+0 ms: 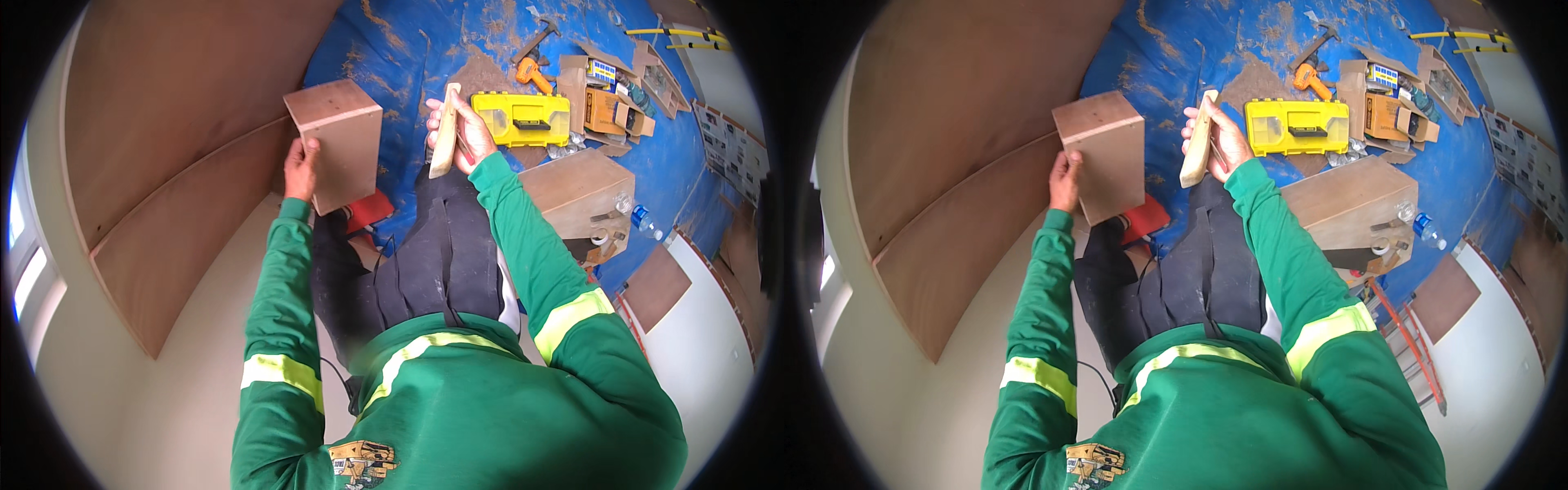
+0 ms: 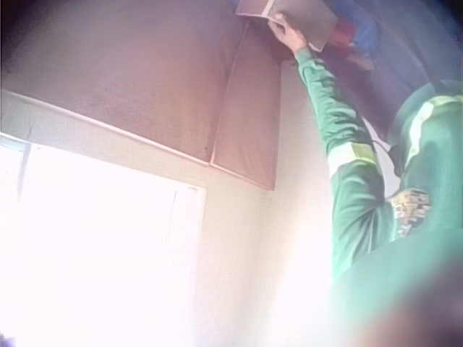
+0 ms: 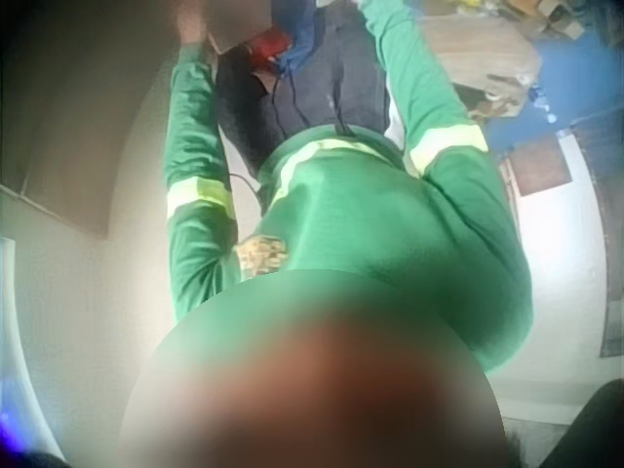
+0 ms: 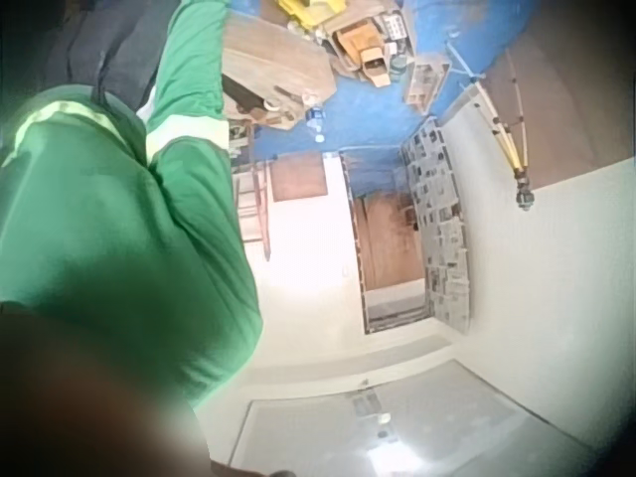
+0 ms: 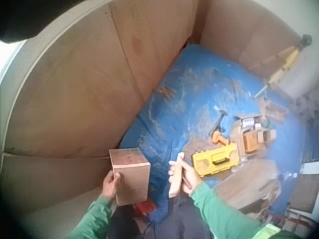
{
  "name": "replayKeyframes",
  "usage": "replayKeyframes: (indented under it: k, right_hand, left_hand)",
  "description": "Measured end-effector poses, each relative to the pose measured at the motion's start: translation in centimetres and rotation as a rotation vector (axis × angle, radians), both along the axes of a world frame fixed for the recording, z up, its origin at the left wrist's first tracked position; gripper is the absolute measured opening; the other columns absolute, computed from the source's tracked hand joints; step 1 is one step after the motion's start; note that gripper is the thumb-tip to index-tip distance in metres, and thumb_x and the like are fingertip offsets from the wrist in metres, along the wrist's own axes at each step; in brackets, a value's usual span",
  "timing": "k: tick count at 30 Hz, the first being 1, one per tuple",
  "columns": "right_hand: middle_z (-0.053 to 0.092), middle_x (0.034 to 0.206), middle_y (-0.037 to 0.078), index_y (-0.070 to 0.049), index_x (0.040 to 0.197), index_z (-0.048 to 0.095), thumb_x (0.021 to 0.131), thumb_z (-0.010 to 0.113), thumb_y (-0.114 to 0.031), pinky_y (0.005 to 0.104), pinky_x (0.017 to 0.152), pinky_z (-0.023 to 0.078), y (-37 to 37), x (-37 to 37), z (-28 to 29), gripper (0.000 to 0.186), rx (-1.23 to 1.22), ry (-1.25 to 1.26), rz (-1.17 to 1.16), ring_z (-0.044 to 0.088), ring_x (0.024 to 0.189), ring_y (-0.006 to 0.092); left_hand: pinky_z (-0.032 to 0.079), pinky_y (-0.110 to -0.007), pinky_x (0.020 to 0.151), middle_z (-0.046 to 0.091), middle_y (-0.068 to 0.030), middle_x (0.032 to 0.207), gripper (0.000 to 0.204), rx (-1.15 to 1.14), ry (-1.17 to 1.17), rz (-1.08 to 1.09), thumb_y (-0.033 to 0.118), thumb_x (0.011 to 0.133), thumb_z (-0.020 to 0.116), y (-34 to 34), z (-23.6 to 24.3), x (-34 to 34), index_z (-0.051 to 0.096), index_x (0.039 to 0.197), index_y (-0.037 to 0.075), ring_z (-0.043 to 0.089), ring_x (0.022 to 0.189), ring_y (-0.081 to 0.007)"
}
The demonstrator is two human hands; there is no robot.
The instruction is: The person removes newspaper from a wall, then lifts and fits a large wooden panel into a corner near a window. They use a pencil to mark the wall along the panel edge and handle smaller wooden pieces on the floor.
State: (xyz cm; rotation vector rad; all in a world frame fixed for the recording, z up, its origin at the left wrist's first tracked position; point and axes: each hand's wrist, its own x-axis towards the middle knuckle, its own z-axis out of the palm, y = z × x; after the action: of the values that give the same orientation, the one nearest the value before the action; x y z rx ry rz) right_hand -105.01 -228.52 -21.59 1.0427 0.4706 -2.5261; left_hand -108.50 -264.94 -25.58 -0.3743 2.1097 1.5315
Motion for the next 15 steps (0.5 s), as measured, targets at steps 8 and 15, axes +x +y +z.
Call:
replayKeyframes:
  k: [8,15]
  right_hand:
    - [0.064,0.099,0.003,-0.005,0.123,0.063,0.101,0.073,-0.035,0.034,0.07,0.056,-5.5,2.7,-10.4,0.039,0.039,-0.162,0.172,0.062,0.084,0.0158]
    - [0.062,0.103,0.003,-0.005,0.13,0.062,0.103,0.07,-0.031,0.0302,0.067,0.059,-10.9,4.1,-16.1,0.038,0.139,-0.333,0.494,0.063,0.082,0.0121]
  left_hand:
    - [0.049,-0.04,0.098,0.072,-0.0164,0.113,0.051,-0.026,-0.242,-0.011,0.049,0.105,0.061,-1.6,-21.4,14.4,0.065,0.123,0.001,0.064,0.104,-0.0282]
    - [0.044,-0.04,0.109,0.071,-0.0181,0.13,0.068,0.011,-0.662,-0.109,0.059,0.099,0.066,-3.9,-31.0,28.4,0.061,0.142,0.006,0.062,0.127,-0.0299]
